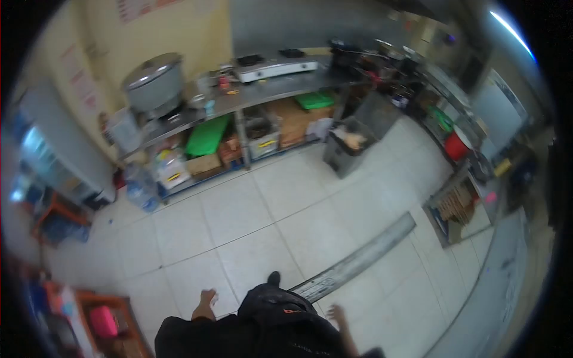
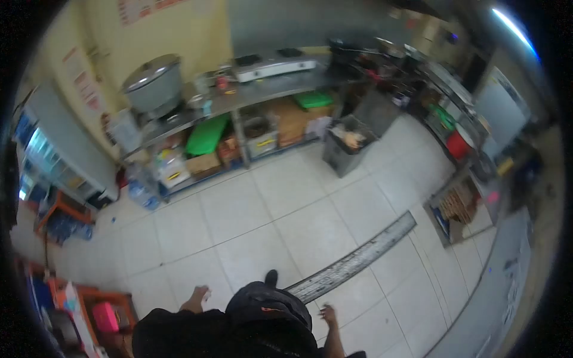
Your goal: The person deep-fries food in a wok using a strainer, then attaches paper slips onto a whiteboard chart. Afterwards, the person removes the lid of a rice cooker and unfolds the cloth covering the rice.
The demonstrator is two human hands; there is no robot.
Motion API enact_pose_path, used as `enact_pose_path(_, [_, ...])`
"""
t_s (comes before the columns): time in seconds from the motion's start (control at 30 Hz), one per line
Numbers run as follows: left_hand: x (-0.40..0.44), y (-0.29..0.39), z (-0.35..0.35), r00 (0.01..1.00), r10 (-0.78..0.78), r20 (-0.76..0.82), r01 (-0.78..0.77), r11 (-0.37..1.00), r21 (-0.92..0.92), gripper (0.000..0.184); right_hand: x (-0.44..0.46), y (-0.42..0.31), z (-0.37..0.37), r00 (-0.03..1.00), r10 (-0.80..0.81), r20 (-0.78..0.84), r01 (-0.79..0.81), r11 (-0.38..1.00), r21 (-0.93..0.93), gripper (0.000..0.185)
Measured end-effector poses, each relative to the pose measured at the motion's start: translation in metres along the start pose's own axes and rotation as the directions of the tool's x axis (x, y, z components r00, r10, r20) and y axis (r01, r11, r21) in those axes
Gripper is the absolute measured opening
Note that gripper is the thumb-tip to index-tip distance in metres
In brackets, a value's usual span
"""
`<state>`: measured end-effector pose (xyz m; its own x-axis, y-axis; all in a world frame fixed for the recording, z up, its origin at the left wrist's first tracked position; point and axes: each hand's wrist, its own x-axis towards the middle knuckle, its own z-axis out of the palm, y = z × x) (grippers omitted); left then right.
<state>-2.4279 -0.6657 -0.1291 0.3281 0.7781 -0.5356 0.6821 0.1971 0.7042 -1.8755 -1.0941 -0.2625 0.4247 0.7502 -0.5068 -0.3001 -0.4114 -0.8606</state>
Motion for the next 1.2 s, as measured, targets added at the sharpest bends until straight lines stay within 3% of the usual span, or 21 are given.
enact_pose_path(0.03, [0.085,0.059,0.027,0.971,-0.208,-0.12,0.216,0.975,0.057,0.049,-0.016,-0.076,0.036,0.914,0.404,-0.02,-0.405,0.914,-0.035,0.045])
enact_pose_path(0.07, [0.163,0.131,0.059,0.92,-0.298,-0.256,0.331,0.938,0.1,0.053,-0.022,-0.083,0.043,0.943,0.297,-0.149,-0.321,0.93,-0.178,0.042])
enact_pose_path(0.1, [0.216,0.205,0.082,0.905,-0.19,-0.38,0.235,0.969,0.076,0.053,-0.024,-0.057,0.042,0.969,0.159,-0.187,-0.224,0.885,-0.409,0.04])
enact_pose_path(0.13, [0.269,0.287,0.099,0.959,-0.003,-0.282,0.067,0.974,0.217,0.051,-0.019,-0.031,0.043,0.983,0.057,-0.177,-0.16,0.744,-0.648,0.037])
enact_pose_path(0.17, [0.353,0.352,0.12,0.964,0.229,0.132,-0.255,0.667,0.7,0.051,-0.009,-0.009,0.045,0.989,-0.096,-0.109,-0.059,0.424,-0.904,0.036])
enact_pose_path(0.2, [0.397,0.429,0.148,0.914,0.396,0.09,-0.362,0.694,0.622,0.053,-0.007,-0.023,0.046,0.952,0.13,-0.277,-0.288,0.69,-0.664,0.036])
enact_pose_path(0.23, [0.426,0.514,0.182,0.931,0.323,-0.168,-0.256,0.909,0.329,0.052,0.001,-0.034,0.048,0.906,0.269,-0.325,-0.408,0.757,-0.51,0.036])
enact_pose_path(0.3, [0.492,0.663,0.229,0.977,0.202,-0.067,-0.203,0.979,-0.002,0.041,0.025,-0.053,0.03,0.908,0.313,-0.278,-0.417,0.74,-0.528,0.037])
enact_pose_path(0.33, [0.527,0.723,0.253,0.987,0.16,-0.022,-0.162,0.97,-0.183,0.035,0.041,-0.068,0.032,0.804,0.446,-0.394,-0.564,0.782,-0.265,0.037])
enact_pose_path(0.43, [0.658,0.848,0.341,0.96,0.112,0.258,0.034,0.863,-0.504,0.022,0.111,-0.127,-0.008,0.73,0.498,-0.467,-0.59,0.805,-0.064,0.037])
enact_pose_path(0.47, [0.736,0.859,0.375,0.898,0.172,0.405,0.101,0.815,-0.571,0.03,0.137,-0.151,-0.027,0.722,0.497,-0.481,-0.578,0.815,-0.026,0.037])
enact_pose_path(0.6, [0.77,0.994,0.432,0.848,0.162,0.505,0.271,0.686,-0.675,0.015,0.25,-0.248,-0.116,0.739,0.438,-0.513,-0.493,0.869,0.031,0.037])
enact_pose_path(0.7, [0.847,1.033,0.48,0.845,0.375,0.382,0.023,0.688,-0.725,0.021,0.35,-0.326,-0.221,0.843,0.16,-0.514,-0.257,0.959,-0.123,0.037])
enact_pose_path(0.73, [0.868,1.047,0.496,0.909,0.378,0.177,-0.187,0.748,-0.636,0.029,0.386,-0.354,-0.261,0.872,0.012,-0.489,-0.123,0.973,-0.196,0.037])
enact_pose_path(0.8, [0.92,1.062,0.525,0.911,0.398,-0.111,-0.41,0.836,-0.365,0.047,0.46,-0.444,-0.335,0.667,0.44,-0.601,-0.309,0.898,0.314,0.037])
enact_pose_path(0.83, [0.946,1.078,0.536,0.896,0.402,-0.185,-0.438,0.87,-0.228,0.057,0.488,-0.441,-0.382,0.747,0.243,-0.618,-0.053,0.95,0.309,0.035])
enact_pose_path(0.9, [0.937,1.128,0.531,0.975,0.223,-0.023,-0.224,0.973,-0.049,0.089,0.549,-0.515,-0.45,0.609,0.186,-0.771,-0.031,0.977,0.211,0.035])
enact_pose_path(1.03, [1.028,1.153,0.61,0.964,-0.134,-0.232,0.163,0.981,0.108,0.135,0.635,-0.643,-0.545,0.597,0.111,-0.795,-0.003,0.991,0.136,0.029])
enact_pose_path(1.1, [1.047,1.149,0.635,0.994,0.079,-0.074,-0.054,0.955,0.291,0.119,0.681,-0.637,-0.581,0.583,-0.088,-0.808,0.056,0.996,-0.069,0.035])
enact_pose_path(1.17, [0.965,1.217,0.663,0.977,0.054,0.209,-0.143,0.888,0.438,0.096,0.703,-0.683,-0.588,0.567,0.152,-0.809,-0.078,0.988,0.131,0.035])
enact_pose_path(1.2, [0.991,1.207,0.723,1.0,0.025,-0.016,-0.019,0.956,0.294,0.079,0.712,-0.67,-0.596,0.631,0.056,-0.774,-0.044,0.998,0.036,0.04])
